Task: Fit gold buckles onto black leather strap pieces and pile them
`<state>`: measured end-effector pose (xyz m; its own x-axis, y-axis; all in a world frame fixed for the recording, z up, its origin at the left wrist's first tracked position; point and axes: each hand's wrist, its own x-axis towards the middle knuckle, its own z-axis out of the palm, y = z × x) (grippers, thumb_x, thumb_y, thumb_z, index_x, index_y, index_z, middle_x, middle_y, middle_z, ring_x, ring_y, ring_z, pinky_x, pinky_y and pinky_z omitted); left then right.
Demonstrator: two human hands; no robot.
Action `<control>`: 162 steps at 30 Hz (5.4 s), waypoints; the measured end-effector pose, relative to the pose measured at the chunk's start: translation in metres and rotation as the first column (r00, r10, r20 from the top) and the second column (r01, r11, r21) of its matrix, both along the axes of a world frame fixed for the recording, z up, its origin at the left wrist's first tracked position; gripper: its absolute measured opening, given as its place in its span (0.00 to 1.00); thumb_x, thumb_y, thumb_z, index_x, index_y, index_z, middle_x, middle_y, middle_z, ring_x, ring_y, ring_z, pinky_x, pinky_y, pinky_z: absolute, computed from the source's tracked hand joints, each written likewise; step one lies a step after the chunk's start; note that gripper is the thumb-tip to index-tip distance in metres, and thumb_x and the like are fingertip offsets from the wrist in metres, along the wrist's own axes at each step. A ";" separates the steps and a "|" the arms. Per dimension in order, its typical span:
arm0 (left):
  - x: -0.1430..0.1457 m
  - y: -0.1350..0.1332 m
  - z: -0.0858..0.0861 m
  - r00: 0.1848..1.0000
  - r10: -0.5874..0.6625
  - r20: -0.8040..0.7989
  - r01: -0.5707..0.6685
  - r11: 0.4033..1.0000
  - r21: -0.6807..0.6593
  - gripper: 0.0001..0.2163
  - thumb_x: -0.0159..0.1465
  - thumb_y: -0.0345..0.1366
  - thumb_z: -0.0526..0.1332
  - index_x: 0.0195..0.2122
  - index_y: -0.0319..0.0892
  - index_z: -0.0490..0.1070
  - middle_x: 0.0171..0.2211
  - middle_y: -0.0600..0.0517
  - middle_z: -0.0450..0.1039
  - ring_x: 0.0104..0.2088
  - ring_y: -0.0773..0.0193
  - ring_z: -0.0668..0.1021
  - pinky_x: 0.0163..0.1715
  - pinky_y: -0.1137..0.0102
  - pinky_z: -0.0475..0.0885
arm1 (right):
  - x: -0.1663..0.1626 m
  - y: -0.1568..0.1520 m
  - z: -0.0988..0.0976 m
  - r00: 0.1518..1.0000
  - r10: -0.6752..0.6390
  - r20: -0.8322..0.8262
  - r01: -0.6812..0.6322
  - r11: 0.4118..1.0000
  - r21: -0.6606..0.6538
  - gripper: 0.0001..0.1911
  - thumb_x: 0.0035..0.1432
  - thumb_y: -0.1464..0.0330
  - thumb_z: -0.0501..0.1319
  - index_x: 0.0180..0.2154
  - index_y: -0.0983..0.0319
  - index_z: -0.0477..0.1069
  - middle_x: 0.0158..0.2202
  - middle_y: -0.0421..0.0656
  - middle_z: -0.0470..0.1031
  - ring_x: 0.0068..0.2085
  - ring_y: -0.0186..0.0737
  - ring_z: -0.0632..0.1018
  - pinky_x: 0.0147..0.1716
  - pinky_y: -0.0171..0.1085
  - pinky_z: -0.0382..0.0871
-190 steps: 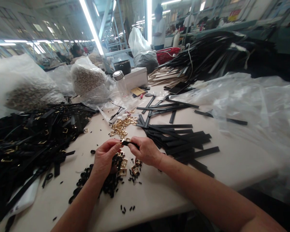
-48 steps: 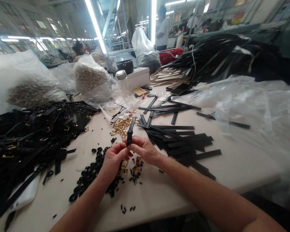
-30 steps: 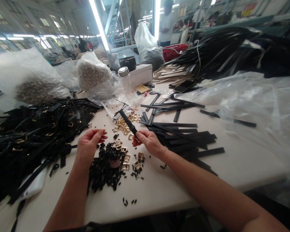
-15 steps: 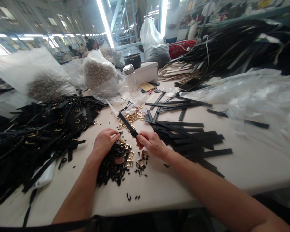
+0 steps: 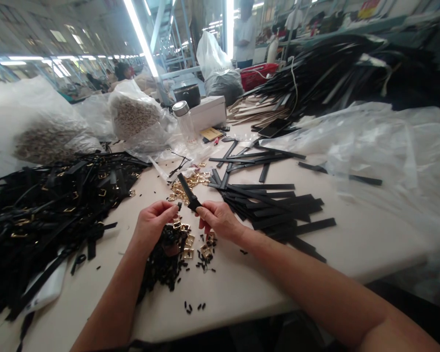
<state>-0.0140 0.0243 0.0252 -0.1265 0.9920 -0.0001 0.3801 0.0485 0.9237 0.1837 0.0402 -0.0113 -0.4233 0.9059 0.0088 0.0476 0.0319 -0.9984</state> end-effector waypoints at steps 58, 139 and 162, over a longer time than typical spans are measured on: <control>0.019 -0.011 -0.007 0.946 -0.002 0.325 0.036 0.994 -0.100 0.12 0.46 0.39 0.75 0.30 0.41 0.79 0.23 0.54 0.77 0.22 0.71 0.74 0.25 0.77 0.71 | 0.008 0.007 -0.001 0.959 0.182 0.218 -0.217 0.965 0.145 0.08 0.64 0.68 0.56 0.32 0.63 0.69 0.20 0.34 0.71 0.18 0.27 0.72 0.20 0.26 0.63; -0.073 0.006 0.032 0.706 0.319 0.632 -0.483 0.870 0.101 0.17 0.44 0.46 0.74 0.24 0.37 0.75 0.19 0.53 0.73 0.18 0.72 0.72 0.19 0.76 0.66 | 0.015 0.020 -0.017 0.946 -0.167 0.278 0.059 0.932 0.358 0.21 0.57 0.48 0.56 0.36 0.55 0.78 0.27 0.41 0.80 0.25 0.42 0.80 0.27 0.35 0.76; -0.329 -0.005 0.081 0.577 0.796 -0.183 -0.779 0.603 0.171 0.09 0.58 0.37 0.68 0.26 0.38 0.74 0.22 0.49 0.74 0.33 0.54 0.79 0.34 0.65 0.72 | 0.025 0.028 -0.024 0.936 -0.088 0.340 -0.013 0.959 0.283 0.13 0.52 0.55 0.64 0.36 0.53 0.80 0.31 0.40 0.83 0.31 0.44 0.84 0.29 0.31 0.77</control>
<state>-0.3431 0.0198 0.1057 -0.8455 0.4979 0.1928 0.4092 0.3724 0.8330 0.2083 0.0678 -0.0356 -0.4112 0.9035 0.1208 0.3941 0.2957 -0.8702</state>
